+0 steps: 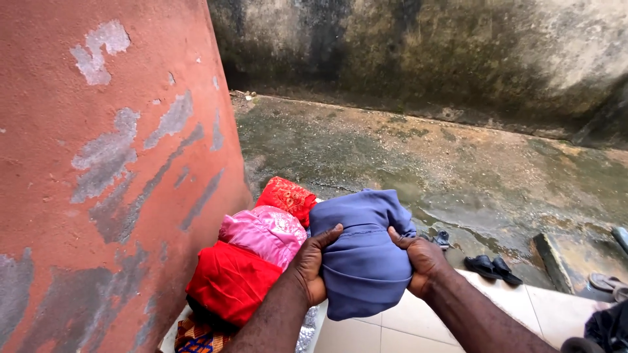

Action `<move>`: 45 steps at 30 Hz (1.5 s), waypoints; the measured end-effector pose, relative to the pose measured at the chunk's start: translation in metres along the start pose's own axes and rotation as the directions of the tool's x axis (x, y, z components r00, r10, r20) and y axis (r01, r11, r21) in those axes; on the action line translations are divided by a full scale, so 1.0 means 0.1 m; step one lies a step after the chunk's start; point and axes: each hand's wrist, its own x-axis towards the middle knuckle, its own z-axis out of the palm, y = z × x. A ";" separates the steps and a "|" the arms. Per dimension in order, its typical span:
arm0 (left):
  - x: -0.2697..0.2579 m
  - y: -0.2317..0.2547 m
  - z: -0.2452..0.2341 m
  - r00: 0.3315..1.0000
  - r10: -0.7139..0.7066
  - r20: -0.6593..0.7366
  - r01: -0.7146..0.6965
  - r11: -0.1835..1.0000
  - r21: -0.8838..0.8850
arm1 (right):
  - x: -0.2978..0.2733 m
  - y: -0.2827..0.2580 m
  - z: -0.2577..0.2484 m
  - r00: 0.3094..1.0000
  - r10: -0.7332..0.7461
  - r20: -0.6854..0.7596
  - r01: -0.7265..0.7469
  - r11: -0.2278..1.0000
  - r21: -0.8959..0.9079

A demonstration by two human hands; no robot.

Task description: The person is packing and organizing clothes inside a suitcase.

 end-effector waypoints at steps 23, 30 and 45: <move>1.59 0.23 0.47 0.934 0.280 -0.221 -0.302 0.951 -0.071 | 1.35 -1.58 0.10 0.941 0.289 0.178 -0.221 0.920 -0.325; 1.93 0.18 0.66 0.885 0.326 -0.332 -0.367 0.928 -0.069 | 1.68 -1.88 -0.08 0.911 0.336 0.238 -0.250 0.910 -0.329; 2.20 0.34 0.35 0.849 0.320 -0.421 -0.401 0.908 -0.119 | 2.45 -1.67 -0.05 0.886 0.368 0.283 -0.175 0.830 -0.529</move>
